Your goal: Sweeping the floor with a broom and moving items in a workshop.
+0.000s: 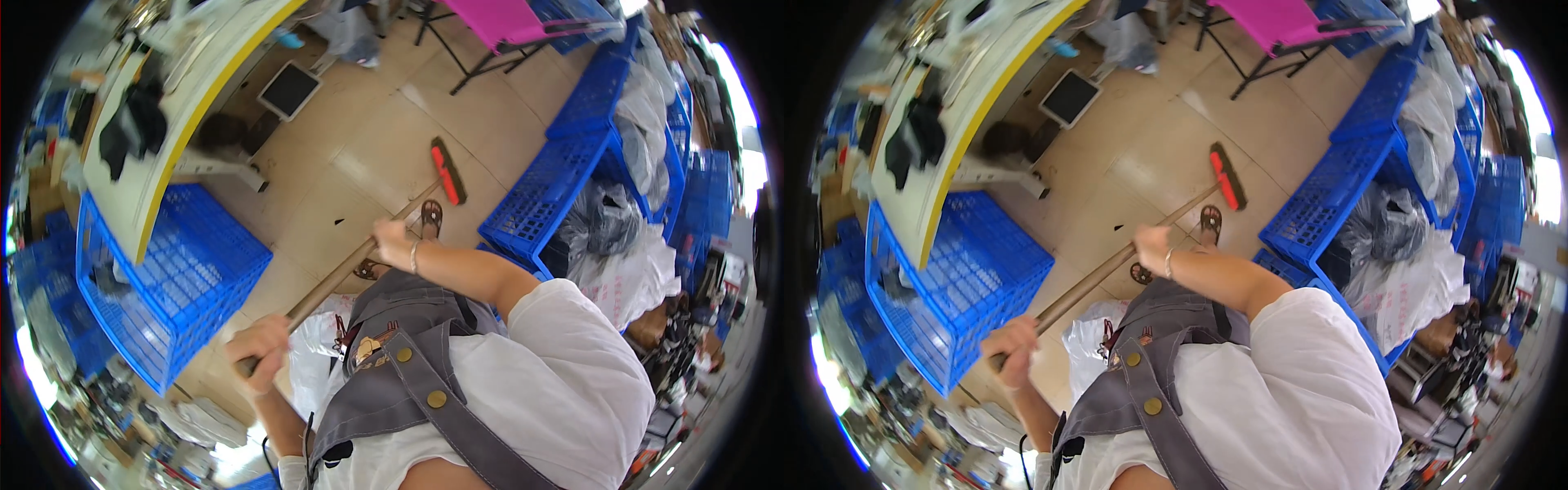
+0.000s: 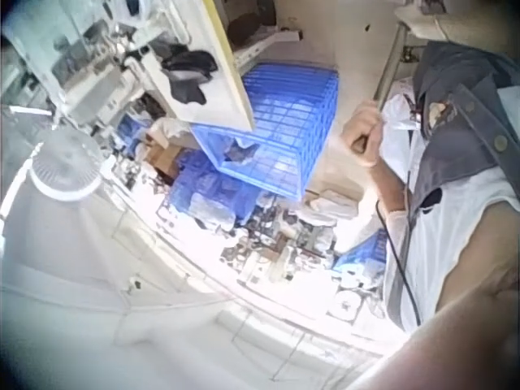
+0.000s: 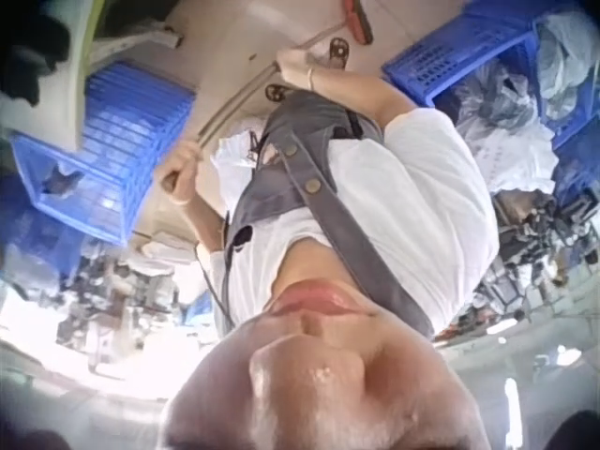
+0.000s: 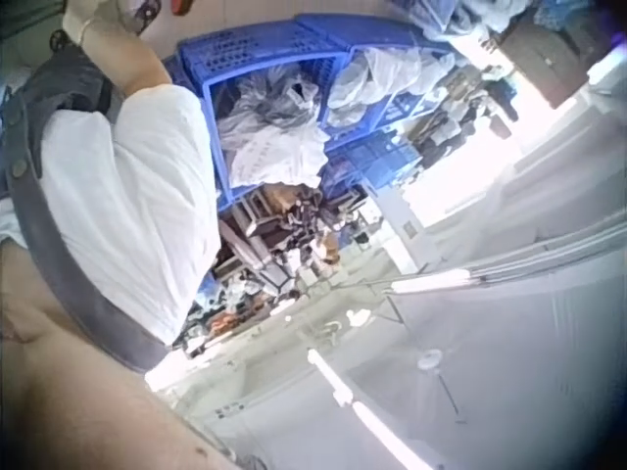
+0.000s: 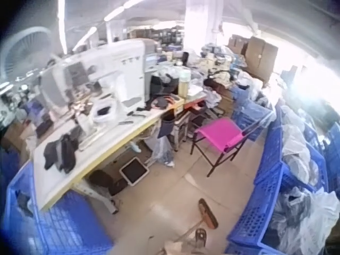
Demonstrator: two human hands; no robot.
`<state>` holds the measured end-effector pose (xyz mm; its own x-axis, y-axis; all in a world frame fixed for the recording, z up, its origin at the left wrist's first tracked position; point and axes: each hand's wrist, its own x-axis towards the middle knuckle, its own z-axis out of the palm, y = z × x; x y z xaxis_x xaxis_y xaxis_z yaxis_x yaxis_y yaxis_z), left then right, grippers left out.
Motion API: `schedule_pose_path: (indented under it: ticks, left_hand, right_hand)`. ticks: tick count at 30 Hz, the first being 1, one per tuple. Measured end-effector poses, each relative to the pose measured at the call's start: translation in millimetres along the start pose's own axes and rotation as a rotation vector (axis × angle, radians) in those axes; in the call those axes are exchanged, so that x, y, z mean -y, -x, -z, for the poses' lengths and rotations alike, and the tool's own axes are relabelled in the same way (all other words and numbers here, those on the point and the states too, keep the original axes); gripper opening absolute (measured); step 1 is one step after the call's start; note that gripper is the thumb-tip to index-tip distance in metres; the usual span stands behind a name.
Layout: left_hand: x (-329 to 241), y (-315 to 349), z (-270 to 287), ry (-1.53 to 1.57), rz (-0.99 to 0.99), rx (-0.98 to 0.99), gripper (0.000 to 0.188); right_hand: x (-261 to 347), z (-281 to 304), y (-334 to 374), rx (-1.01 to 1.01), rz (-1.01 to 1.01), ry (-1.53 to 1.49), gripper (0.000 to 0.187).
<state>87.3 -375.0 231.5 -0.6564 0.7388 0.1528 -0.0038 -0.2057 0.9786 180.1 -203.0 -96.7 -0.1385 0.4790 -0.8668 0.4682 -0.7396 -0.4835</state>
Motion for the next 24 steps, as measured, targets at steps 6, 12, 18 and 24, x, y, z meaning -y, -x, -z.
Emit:
schedule_pose_path:
  ticks: [6,12,18,24]
  left_hand:
    - [-122.0,97.2,87.0,-0.014,-0.197,0.196,0.025]
    - [-179.1,177.7,97.6,-0.133,-0.401,-0.055,0.027]
    - [-63.9,146.0,96.2,-0.205,-0.298,-0.653,0.019]
    - [24.6,-26.1,51.5,-0.129,0.014,-0.193,0.014]
  right_hand:
    - [-56.4,-117.7,198.7,0.461,-0.328,-0.010,0.008]
    - [-39.4,-135.6,283.3,0.647,-0.511,0.014,0.016]
    - [40.0,-156.4,164.0,0.452,-0.045,0.156,0.020]
    - [169.3,-158.3,-22.2,0.278,0.203,0.076,0.016]
